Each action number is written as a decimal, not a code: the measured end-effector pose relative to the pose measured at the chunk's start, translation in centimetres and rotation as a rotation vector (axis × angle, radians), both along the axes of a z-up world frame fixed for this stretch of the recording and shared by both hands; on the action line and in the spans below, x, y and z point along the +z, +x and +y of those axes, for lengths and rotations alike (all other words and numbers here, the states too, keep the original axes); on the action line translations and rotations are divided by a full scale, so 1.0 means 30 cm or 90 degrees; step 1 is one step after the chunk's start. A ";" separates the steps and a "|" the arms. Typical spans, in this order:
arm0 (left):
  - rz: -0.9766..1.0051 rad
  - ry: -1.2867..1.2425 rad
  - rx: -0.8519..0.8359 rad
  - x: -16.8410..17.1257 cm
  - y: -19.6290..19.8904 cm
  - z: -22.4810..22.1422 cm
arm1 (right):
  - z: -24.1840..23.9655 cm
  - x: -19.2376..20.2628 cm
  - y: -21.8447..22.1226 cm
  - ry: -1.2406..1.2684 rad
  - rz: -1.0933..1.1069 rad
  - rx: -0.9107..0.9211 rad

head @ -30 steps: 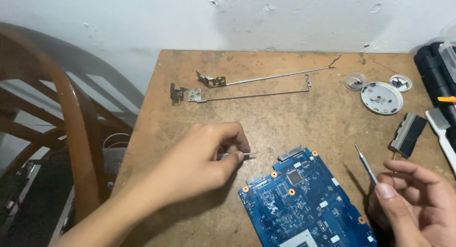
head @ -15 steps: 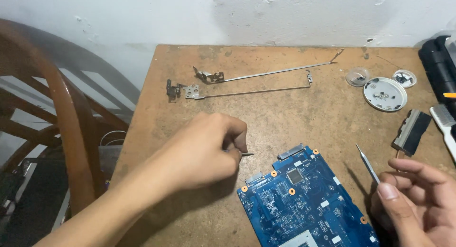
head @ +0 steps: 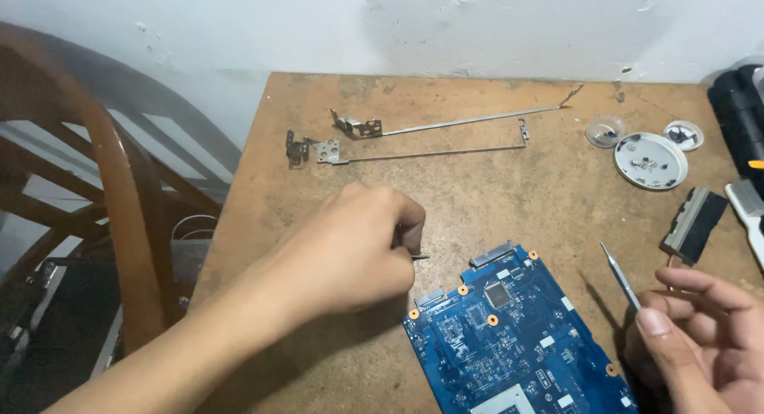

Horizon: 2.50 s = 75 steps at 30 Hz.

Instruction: Cleaning and inspecting a laptop motherboard using a cotton swab and a small metal tool

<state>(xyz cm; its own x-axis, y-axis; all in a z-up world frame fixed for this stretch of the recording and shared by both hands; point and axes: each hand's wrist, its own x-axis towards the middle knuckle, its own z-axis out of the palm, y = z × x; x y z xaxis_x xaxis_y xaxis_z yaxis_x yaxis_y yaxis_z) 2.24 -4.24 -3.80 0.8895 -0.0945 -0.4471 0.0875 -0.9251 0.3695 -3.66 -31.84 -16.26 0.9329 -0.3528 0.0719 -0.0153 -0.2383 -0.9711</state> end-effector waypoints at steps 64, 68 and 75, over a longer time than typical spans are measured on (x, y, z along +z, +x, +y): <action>-0.358 -0.192 -0.246 -0.155 -0.125 0.113 | 0.024 0.038 -0.005 0.036 -0.010 0.033; -0.280 -0.050 -0.202 -0.132 -0.106 0.094 | 0.026 0.044 -0.008 0.029 -0.003 0.019; -0.284 0.142 -0.280 -0.135 -0.074 0.071 | 0.019 0.025 -0.013 0.043 -0.016 0.025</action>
<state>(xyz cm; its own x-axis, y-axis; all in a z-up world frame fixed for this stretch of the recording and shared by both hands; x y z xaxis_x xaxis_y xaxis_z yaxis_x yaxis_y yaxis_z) 0.03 -2.11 -7.85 0.8937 -0.4385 -0.0952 -0.4324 -0.8983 0.0783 -4.04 -31.26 -15.51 0.9443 -0.3211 0.0722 0.0166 -0.1725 -0.9849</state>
